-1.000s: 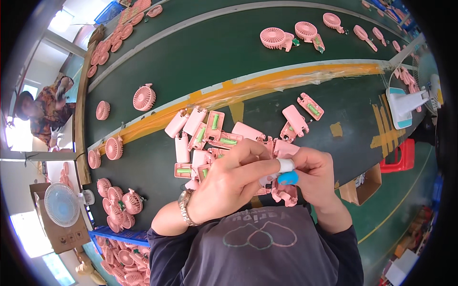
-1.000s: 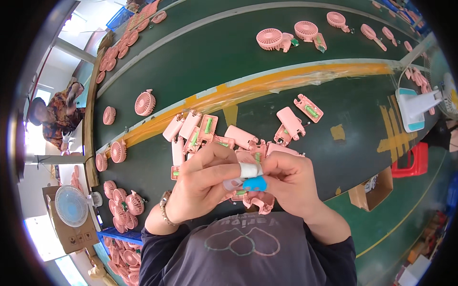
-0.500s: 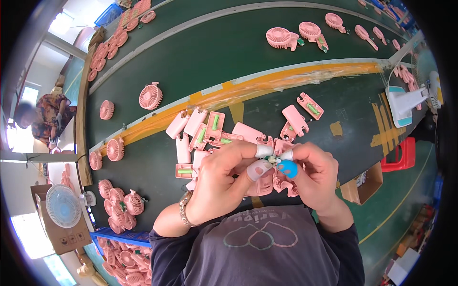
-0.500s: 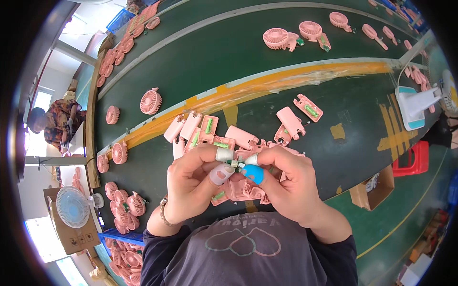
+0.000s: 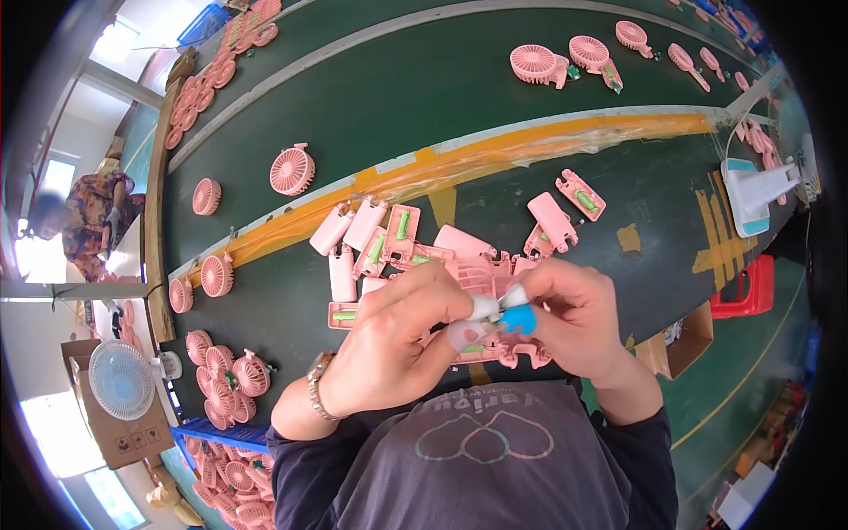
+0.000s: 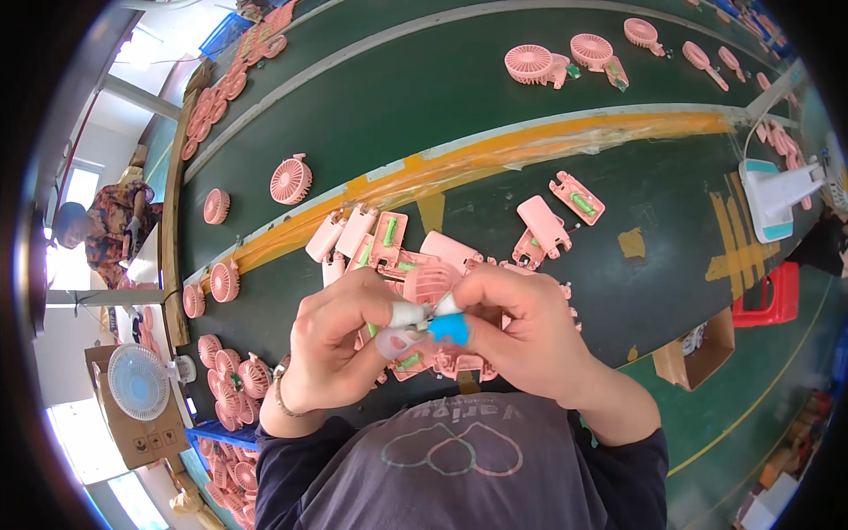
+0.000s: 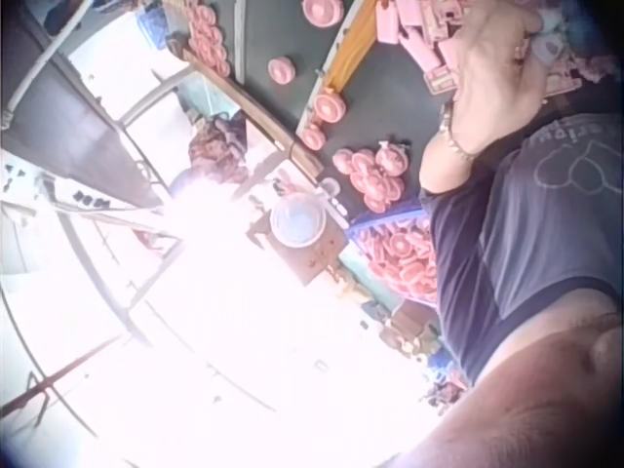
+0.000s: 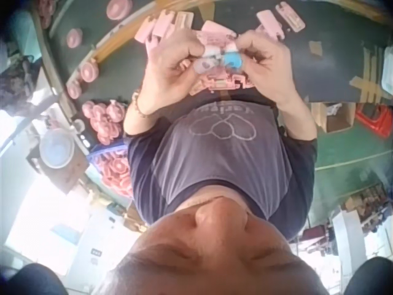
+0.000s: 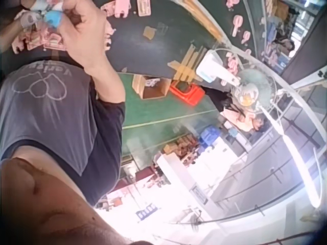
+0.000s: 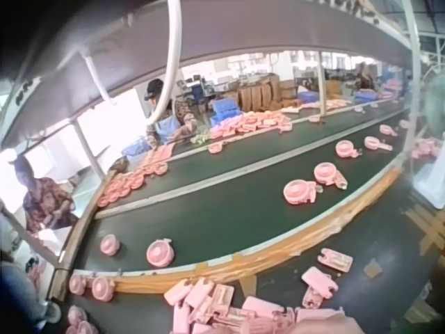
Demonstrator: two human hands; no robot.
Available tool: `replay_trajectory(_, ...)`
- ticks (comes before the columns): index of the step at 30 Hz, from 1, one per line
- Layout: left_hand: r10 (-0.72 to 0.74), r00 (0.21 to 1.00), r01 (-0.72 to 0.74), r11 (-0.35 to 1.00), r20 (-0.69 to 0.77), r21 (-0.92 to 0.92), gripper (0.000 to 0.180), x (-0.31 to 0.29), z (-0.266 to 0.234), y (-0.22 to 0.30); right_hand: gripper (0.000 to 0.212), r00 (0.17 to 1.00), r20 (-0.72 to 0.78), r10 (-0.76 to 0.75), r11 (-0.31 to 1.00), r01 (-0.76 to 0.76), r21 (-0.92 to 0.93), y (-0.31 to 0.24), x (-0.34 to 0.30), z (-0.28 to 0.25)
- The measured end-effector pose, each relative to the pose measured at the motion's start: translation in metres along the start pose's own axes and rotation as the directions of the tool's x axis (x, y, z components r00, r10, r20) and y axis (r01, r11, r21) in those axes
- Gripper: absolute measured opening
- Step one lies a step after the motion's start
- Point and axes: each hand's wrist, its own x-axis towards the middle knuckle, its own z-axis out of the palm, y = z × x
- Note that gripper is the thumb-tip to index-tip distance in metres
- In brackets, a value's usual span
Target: Assembling components of small pink handheld fans on a factory production line.
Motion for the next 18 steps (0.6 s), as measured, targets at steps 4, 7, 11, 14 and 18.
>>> replay_trajectory(4,-0.061,0.997,0.060,0.998,0.050,0.017,0.007,0.000,-0.004,-0.002,0.003,0.991,0.094,0.091,0.982,-0.105,0.156,0.003,0.007,0.003)
replay_trajectory(7,-0.058,0.994,0.053,0.997,0.087,0.050,0.008,0.014,-0.010,-0.020,0.003,0.960,0.095,0.262,0.960,-0.269,0.079,0.006,0.024,-0.004)
replay_trajectory(11,-0.189,0.980,0.193,0.978,-0.057,0.075,0.005,0.062,-0.021,-0.068,0.016,0.941,-0.151,-0.303,0.915,0.242,-0.324,0.072,0.079,-0.036)
replay_trajectory(14,0.095,0.962,0.006,0.930,-0.255,0.368,0.015,0.106,-0.023,-0.098,0.028,0.874,-0.476,-0.101,0.898,-0.126,-0.421,0.122,0.081,-0.130)
replay_trajectory(18,0.080,0.975,0.047,0.834,-0.206,0.550,0.018,0.144,0.013,-0.168,0.027,0.929,-0.309,-0.202,0.324,-0.234,-0.917,0.147,0.040,-0.180)
